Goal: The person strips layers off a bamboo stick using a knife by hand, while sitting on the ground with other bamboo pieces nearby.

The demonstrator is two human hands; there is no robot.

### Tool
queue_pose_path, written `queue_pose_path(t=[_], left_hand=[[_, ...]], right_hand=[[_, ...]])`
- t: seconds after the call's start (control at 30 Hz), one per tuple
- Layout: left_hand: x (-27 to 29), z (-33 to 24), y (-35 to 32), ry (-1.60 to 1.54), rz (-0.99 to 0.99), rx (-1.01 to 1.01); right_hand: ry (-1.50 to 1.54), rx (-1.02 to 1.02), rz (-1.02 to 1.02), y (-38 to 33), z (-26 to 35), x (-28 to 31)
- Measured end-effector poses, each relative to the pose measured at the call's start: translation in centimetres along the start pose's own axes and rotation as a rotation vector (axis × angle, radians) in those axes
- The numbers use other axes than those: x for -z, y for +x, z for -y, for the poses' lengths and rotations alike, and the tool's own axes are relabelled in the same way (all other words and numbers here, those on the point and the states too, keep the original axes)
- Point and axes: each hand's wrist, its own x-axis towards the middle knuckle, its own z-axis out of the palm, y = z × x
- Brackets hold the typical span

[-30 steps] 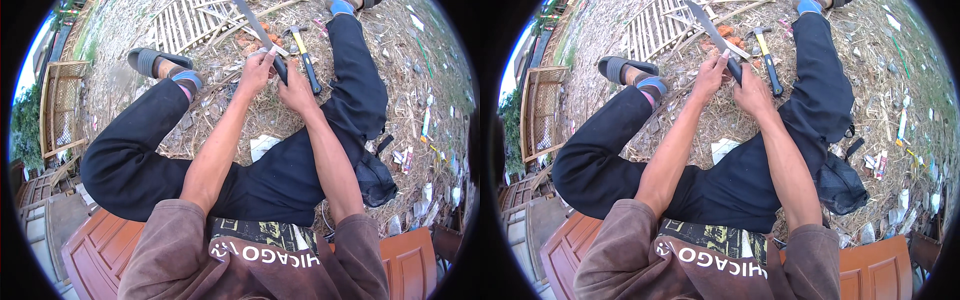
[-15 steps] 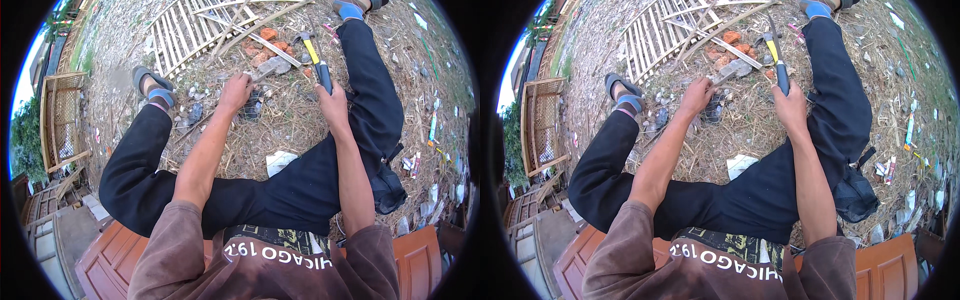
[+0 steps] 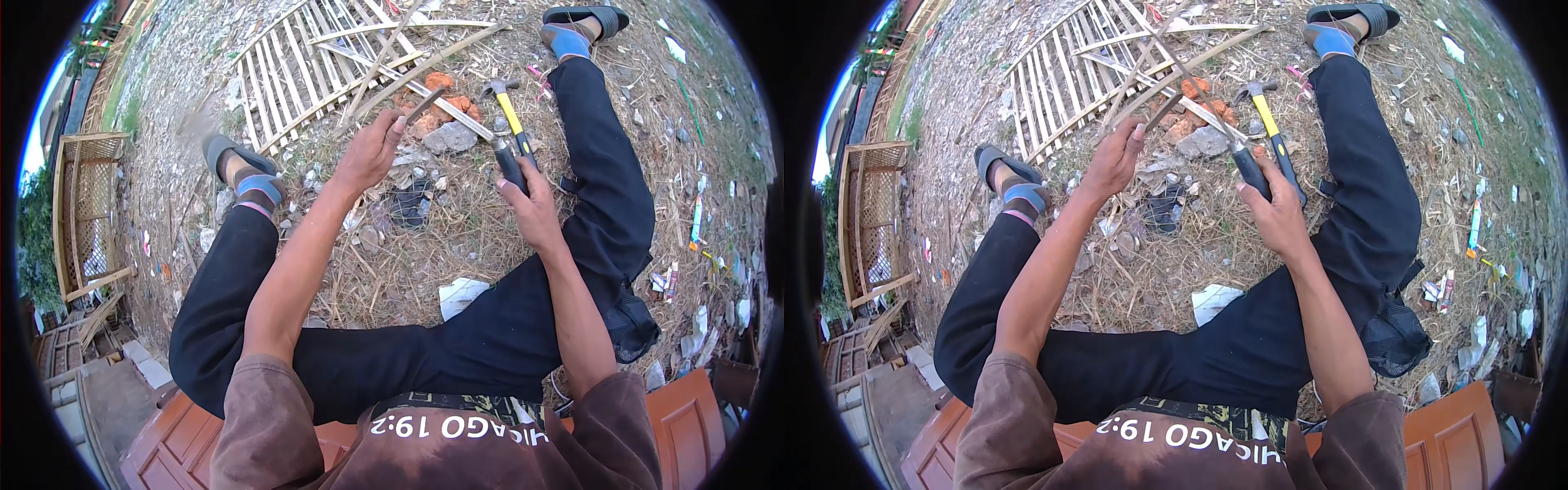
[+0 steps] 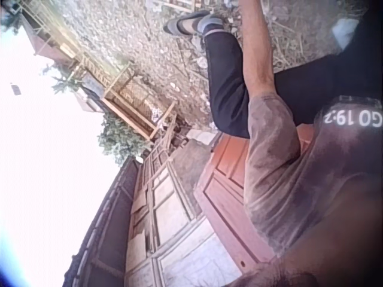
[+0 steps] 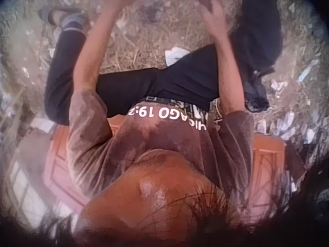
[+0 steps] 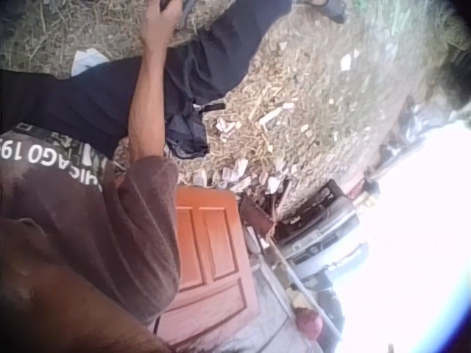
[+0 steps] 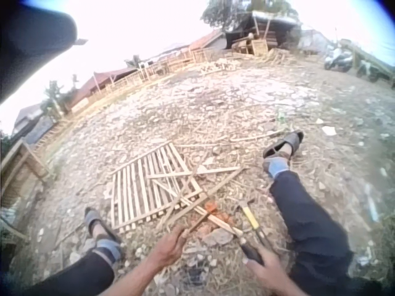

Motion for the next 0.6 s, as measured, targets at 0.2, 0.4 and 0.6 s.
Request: queue_pose_path(t=[0.2, 0.4, 0.6], left_hand=[[0.2, -1.7, 0.1, -0.052, 0.026, -0.005], [1.4, -2.0, 1.9, -0.005, 0.066, -0.108], [8.1, -1.1, 7.2, -0.075, -0.149, -0.01]], right_hand=[[-0.095, -0.018, 0.013, -0.9, 2.3, -0.4], [-0.231, 0.066, -0.046, -0.4, 0.9, -0.2], [-0.229, 0.033, -0.174, -0.3, 1.7, 0.6]])
